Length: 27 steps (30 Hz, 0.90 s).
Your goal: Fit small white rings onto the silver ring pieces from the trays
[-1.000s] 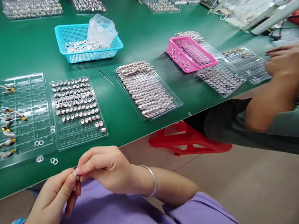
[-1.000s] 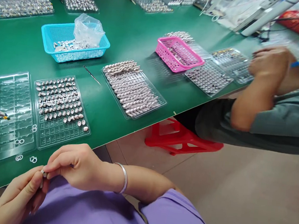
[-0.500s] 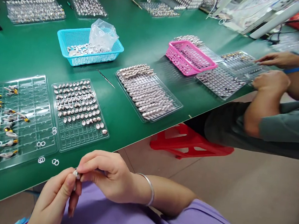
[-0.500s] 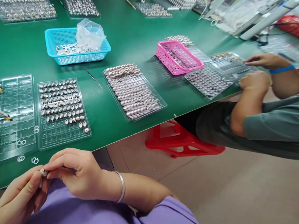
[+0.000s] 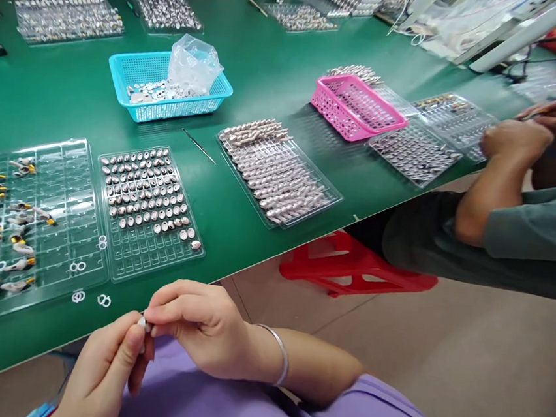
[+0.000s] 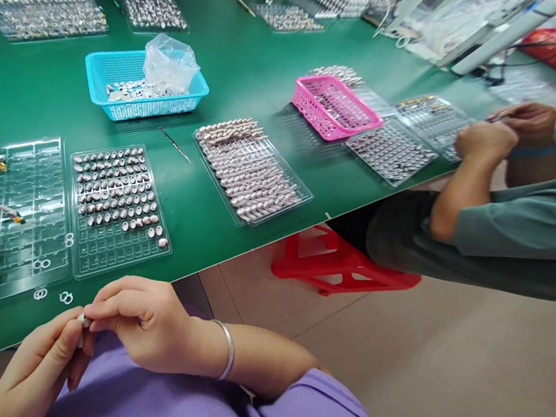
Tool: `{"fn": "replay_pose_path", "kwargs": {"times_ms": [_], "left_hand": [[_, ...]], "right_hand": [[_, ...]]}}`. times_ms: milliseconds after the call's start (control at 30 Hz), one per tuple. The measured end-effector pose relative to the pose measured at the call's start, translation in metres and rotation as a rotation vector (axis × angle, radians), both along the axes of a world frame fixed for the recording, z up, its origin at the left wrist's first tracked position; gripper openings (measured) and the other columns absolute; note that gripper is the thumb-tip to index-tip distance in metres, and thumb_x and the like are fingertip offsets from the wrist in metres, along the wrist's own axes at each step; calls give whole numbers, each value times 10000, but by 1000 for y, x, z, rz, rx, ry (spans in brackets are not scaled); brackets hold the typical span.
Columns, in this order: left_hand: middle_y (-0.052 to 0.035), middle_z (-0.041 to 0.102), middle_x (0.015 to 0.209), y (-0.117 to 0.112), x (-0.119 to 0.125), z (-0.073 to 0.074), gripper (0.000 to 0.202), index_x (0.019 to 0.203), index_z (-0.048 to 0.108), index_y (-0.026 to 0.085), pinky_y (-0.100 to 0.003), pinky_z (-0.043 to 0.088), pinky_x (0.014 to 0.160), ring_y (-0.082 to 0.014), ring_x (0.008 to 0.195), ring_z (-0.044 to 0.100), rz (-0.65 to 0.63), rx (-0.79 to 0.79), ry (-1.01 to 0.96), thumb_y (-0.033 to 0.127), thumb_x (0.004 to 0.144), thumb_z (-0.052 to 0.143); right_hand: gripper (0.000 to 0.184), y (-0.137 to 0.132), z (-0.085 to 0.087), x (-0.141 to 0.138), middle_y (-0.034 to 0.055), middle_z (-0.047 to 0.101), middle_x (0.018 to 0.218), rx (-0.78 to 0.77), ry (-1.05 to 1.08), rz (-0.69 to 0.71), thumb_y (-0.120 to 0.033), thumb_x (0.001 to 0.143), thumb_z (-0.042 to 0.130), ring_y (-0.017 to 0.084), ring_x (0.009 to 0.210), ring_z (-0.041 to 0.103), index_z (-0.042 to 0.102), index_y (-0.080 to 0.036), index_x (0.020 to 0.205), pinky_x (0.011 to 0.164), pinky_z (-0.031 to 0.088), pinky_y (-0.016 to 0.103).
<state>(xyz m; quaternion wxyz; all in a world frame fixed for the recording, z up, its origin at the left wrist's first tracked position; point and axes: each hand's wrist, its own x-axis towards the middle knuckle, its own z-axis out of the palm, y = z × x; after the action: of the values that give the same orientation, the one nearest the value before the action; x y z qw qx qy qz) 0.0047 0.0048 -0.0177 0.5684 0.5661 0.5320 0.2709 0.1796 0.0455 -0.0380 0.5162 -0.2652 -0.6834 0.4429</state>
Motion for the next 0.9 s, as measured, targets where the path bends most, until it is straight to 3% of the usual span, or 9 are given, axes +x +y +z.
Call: {"fn": "replay_pose_path", "kwargs": {"times_ms": [167,367,500,700,900], "left_hand": [[33,515,484,-3,6,0,448,660,530,208,-223,353,473,-114,447,446,73,115,67,487,983,391],[20,513,505,-2,5,6,477,601,479,213,-216,344,454,-109,448,454,-25,259,190,456,995,363],[26,519,481,-2,2,3,464,648,519,209,-219,360,478,-113,452,460,-13,93,88,488,988,371],[27,487,454,-3,0,-1,495,641,544,189,-219,277,404,-94,421,392,80,-178,-155,591,919,472],[25,465,458,-1,6,4,528,617,539,184,-217,297,405,-96,431,392,179,-267,-200,653,859,527]], "right_hand": [[129,0,1,-1,79,702,879,6,29,-2,-80,912,569,103,752,706,688,-125,891,682,614,176],[86,-1,1,1,76,708,866,-51,18,20,-136,910,604,110,739,708,675,-135,860,657,611,179],[92,-1,-1,2,88,714,881,-32,1,32,-141,917,595,115,766,713,678,-129,881,689,613,184],[115,3,2,3,89,708,892,-37,-2,56,-130,927,572,109,760,707,682,-125,898,713,612,192],[114,3,5,3,87,706,886,-15,-35,40,-142,932,567,115,781,699,680,-133,923,743,607,201]]}}
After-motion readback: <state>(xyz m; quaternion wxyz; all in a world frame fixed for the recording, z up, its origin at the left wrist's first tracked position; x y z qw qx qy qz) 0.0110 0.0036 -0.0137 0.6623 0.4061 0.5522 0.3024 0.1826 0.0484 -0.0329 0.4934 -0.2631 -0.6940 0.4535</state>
